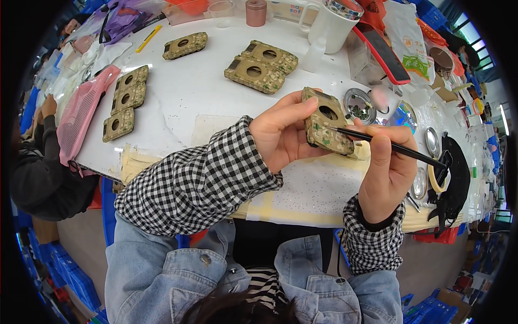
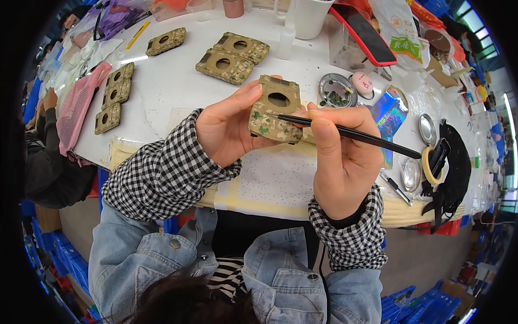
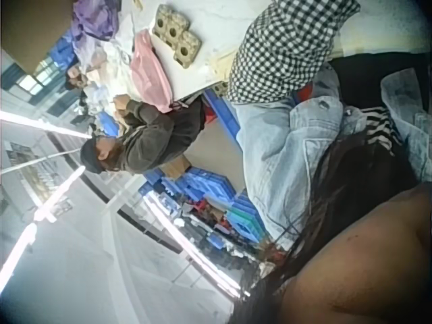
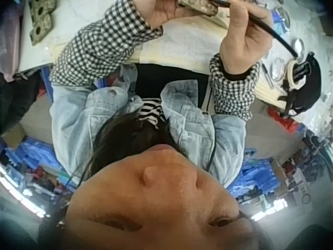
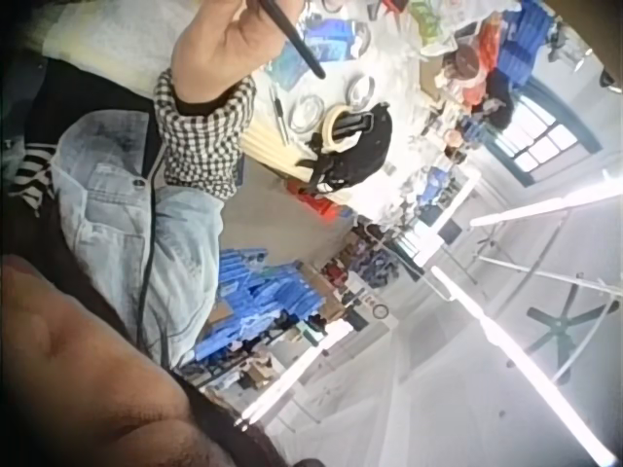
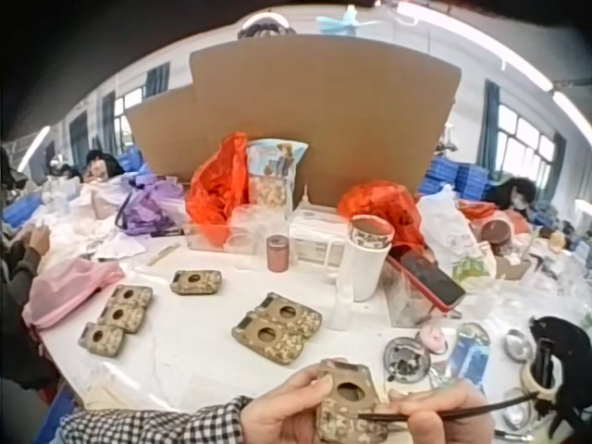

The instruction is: Applying paint and detailing to plastic model tank hulls using a paintbrush at a workbench.

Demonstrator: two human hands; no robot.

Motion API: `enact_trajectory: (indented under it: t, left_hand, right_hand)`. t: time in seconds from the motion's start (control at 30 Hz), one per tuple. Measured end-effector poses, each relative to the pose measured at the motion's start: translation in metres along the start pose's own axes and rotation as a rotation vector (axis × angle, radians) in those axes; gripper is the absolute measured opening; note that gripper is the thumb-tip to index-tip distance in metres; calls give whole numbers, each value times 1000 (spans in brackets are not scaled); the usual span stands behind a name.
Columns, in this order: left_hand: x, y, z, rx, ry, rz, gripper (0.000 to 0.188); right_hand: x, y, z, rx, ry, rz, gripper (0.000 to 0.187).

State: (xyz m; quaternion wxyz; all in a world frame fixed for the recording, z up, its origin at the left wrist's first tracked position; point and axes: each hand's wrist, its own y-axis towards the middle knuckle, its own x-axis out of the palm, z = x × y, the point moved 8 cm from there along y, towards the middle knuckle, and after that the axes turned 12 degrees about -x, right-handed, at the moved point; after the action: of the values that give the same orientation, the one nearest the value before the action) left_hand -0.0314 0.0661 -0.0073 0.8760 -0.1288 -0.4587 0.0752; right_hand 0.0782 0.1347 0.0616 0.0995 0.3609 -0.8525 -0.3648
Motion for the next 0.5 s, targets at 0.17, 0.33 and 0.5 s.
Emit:
enact_trajectory:
  t: [0.17, 0.33, 0.5]
  left_hand:
    - [1, 0, 0, 1, 2, -2, 36]
    - [0, 1, 0, -2, 3, -13, 37]
    - [1, 0, 0, -1, 4, -11, 37]
  right_hand:
    - [0, 0, 0, 3, 2, -7, 12]
    - [0, 0, 0, 0, 4, -9, 11]
    - [2, 1, -4, -13, -111, -17, 18]
